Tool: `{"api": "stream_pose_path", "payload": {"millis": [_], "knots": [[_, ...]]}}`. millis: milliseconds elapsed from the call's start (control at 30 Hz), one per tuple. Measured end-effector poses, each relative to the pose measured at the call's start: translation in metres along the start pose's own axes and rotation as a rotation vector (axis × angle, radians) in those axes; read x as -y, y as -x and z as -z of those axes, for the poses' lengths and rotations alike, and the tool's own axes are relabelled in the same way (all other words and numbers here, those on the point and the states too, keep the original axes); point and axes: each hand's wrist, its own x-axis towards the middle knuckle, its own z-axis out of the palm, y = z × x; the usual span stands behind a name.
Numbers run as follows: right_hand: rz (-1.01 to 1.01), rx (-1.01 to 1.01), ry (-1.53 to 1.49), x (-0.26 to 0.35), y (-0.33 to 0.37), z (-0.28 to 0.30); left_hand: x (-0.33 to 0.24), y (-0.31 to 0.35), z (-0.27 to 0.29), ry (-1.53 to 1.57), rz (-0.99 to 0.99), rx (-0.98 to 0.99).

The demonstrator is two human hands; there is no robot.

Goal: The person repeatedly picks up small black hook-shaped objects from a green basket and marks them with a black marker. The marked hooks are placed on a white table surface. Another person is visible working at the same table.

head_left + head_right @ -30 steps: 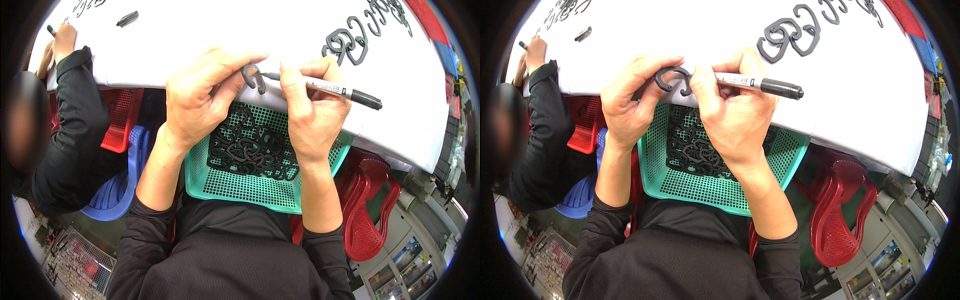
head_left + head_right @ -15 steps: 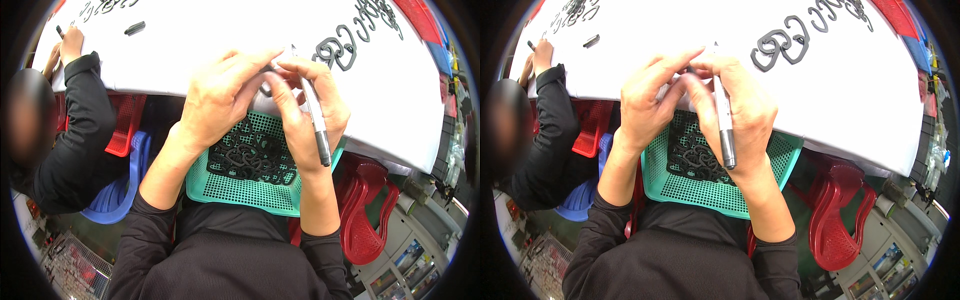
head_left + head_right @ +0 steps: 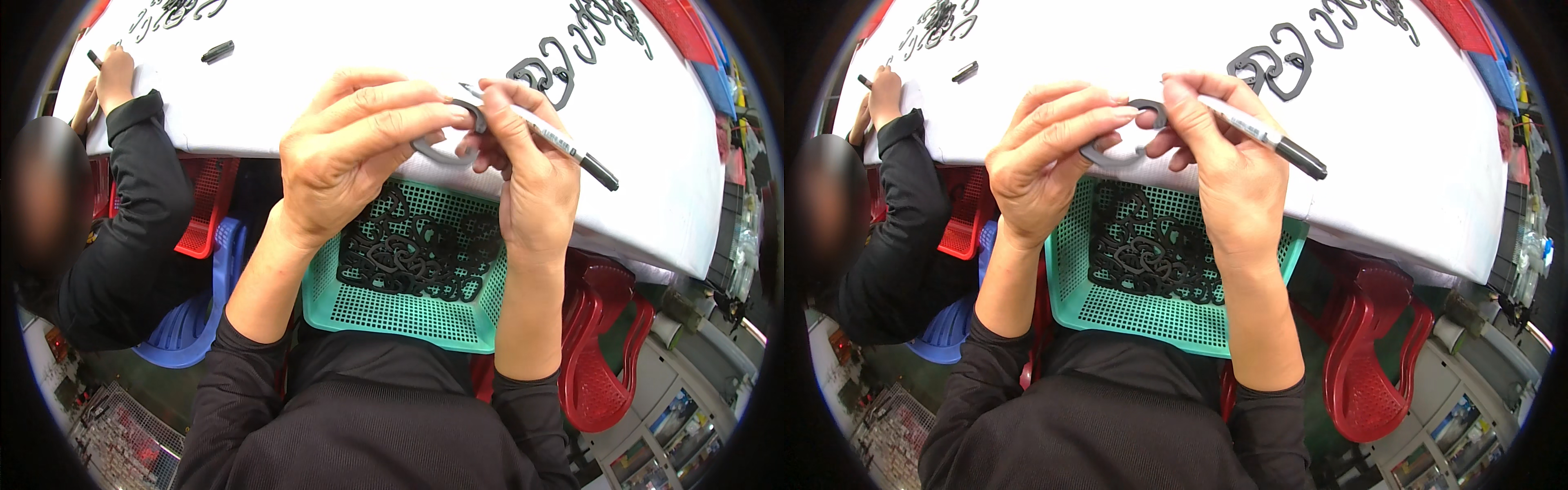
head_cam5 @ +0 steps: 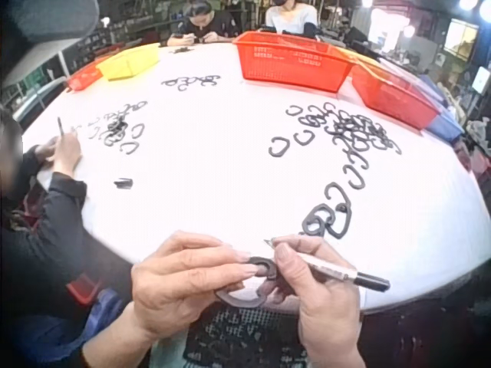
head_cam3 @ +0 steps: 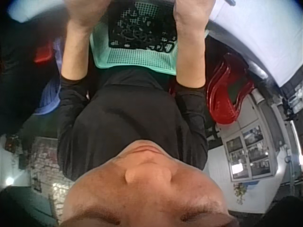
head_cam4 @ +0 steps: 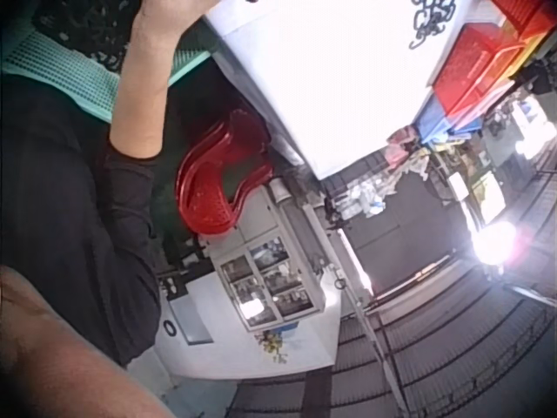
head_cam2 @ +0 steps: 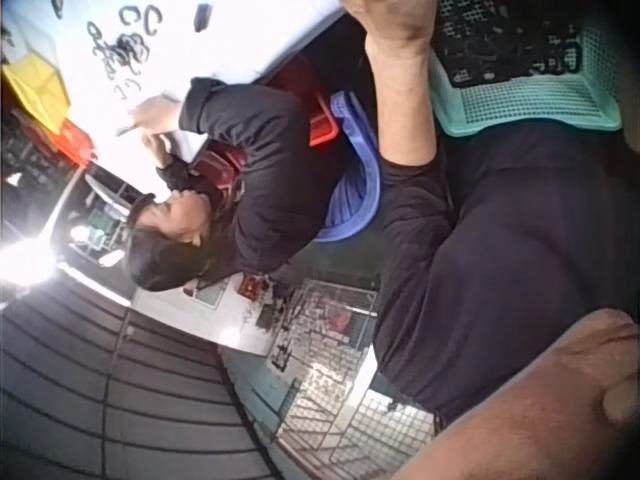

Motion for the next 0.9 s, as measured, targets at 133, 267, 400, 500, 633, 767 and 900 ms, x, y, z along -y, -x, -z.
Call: {"api": "stream_pose_path", "payload": {"millis": [133,267,400,500,633,767,900], "knots": [[0.279,-0.137,0.249,-0.014,0.000,0.003,-0.004,0.002,0.000,-0.010,0.278,0.020],[0.295,-0.131,0.265,-0.020,0.005,0.000,-0.003,0.008,0.000,-0.029,0.452,0.043],[0.273,-0.109,0.222,-0.027,0.010,-0.009,0.000,0.009,-0.004,-0.026,0.435,0.030],[0.266,-0.126,0.212,-0.030,0.011,-0.016,0.003,0.011,-0.006,-0.040,0.400,-0.021],[0.304,-0.132,0.250,-0.036,0.010,-0.017,0.002,0.013,-0.009,-0.061,0.378,-0.069],[0.325,-0.126,0.269,-0.039,0.008,-0.016,-0.001,0.012,-0.011,-0.087,0.405,-0.079],[0.325,-0.123,0.281,-0.040,0.009,-0.016,-0.004,0.009,-0.011,-0.117,0.403,-0.082]]}}
